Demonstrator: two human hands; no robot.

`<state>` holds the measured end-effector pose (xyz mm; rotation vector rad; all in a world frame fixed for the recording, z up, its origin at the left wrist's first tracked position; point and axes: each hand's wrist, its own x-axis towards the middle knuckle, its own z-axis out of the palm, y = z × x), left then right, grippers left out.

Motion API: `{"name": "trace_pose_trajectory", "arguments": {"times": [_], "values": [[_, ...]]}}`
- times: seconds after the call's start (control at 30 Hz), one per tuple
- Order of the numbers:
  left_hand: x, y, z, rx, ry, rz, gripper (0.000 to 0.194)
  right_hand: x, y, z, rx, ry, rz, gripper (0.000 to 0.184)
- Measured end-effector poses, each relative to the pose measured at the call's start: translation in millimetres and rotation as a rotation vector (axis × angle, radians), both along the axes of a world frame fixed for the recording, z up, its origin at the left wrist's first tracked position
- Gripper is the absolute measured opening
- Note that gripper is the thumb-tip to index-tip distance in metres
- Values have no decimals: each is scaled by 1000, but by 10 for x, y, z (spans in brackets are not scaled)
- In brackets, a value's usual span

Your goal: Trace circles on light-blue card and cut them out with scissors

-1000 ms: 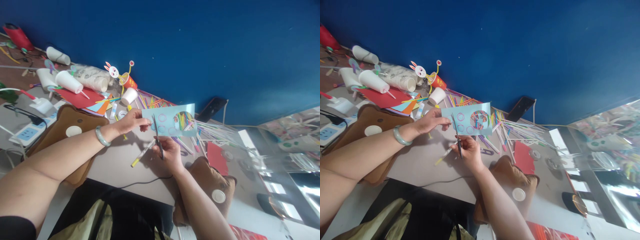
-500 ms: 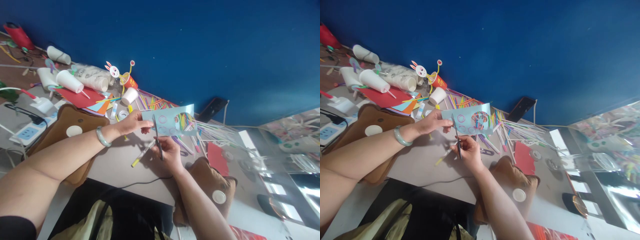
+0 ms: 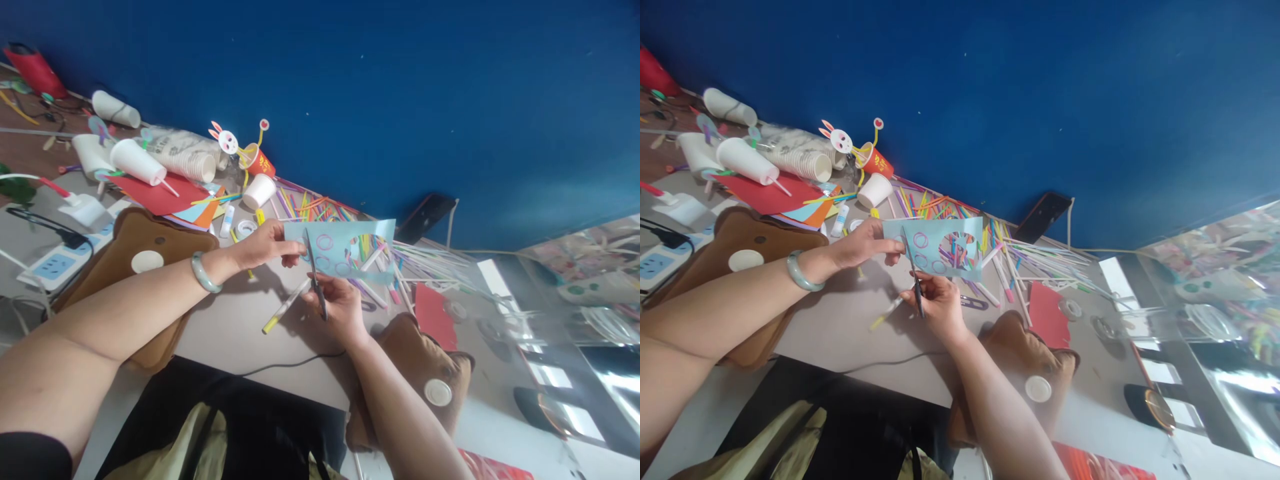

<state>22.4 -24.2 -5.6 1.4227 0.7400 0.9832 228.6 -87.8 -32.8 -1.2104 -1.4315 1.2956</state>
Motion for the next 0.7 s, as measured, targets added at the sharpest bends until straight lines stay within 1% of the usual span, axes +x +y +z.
{"name": "trace_pose_trajectory", "arguments": {"times": [0.23,0.33,0.47,0.57,0.7], "values": [[-10,-11,28,23,4,4,19,4,9,42,39,-86,7,42],[-5,-20,47,13,-2,19,19,5,2,46,29,-89,1,44],[4,-20,51,3,-24,18,17,16,-5,33,4,-91,-11,46],[5,-12,42,0,-42,21,16,27,1,6,34,-112,-3,43],[1,-4,29,6,-77,37,14,32,17,-39,76,-72,-2,39]]}}
